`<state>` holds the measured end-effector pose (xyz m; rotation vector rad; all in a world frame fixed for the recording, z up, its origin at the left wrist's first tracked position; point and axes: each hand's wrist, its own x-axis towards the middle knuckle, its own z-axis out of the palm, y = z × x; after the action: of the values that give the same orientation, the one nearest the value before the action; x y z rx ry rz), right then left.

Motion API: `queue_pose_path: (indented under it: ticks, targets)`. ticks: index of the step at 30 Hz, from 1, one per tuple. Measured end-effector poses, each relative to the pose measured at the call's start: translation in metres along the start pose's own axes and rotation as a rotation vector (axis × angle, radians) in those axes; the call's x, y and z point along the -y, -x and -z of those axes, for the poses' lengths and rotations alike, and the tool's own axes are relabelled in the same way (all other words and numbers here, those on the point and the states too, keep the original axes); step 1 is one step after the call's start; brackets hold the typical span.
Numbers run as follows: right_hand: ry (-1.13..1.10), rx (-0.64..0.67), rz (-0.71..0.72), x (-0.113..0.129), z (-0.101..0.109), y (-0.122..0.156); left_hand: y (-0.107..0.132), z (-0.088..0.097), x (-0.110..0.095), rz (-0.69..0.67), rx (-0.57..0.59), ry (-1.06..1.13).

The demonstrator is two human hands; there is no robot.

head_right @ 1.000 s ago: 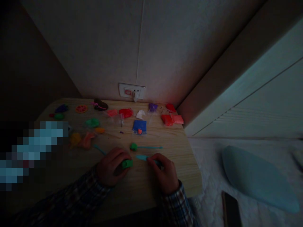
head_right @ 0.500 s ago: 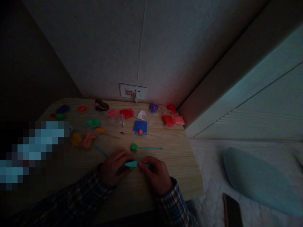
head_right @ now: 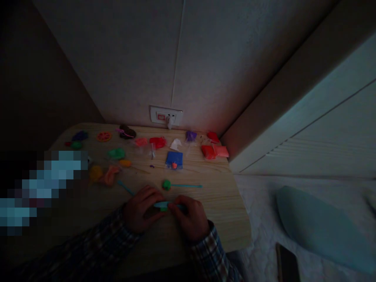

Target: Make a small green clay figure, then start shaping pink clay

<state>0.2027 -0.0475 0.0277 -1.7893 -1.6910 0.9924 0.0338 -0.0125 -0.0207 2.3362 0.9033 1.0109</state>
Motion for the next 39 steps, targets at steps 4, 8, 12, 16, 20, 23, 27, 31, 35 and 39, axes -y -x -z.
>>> queue_pose_path:
  ticks: [4,8,12,16,20,23,27,31,35,39]
  targets:
    - [-0.039,0.017,0.011,-0.001,0.001,0.001,-0.002,0.004,-0.004,0.024,0.026,-0.002]
    - [0.001,0.013,0.014,-0.001,0.000,0.001,-0.002,0.005,-0.004,0.038,-0.006,0.051]
    - [-0.074,0.037,0.006,-0.001,0.001,0.001,-0.004,0.004,-0.003,0.001,-0.044,0.052]
    - [-0.054,0.035,-0.011,-0.002,0.002,0.003,-0.006,0.006,-0.005,-0.016,-0.014,0.004]
    - [-0.029,0.030,0.010,-0.002,0.002,0.005,-0.006,0.008,-0.007,-0.003,-0.027,-0.005]
    - [-0.009,0.014,0.014,-0.001,0.003,0.004,-0.004,0.005,-0.007,0.011,-0.044,-0.008]
    - [-0.052,0.013,0.018,-0.005,0.016,0.001,-0.004,0.005,-0.006,0.000,-0.067,-0.014]
    - [0.022,-0.171,0.002,-0.023,0.031,0.000,-0.007,0.015,-0.012,0.020,-0.066,0.092]
    - [0.193,-0.336,0.072,-0.044,0.028,0.000,-0.012,0.025,-0.016,0.037,-0.086,0.369]
    - [0.288,-0.350,0.192,-0.055,0.015,-0.004,-0.013,0.028,-0.013,0.163,-0.009,0.774]
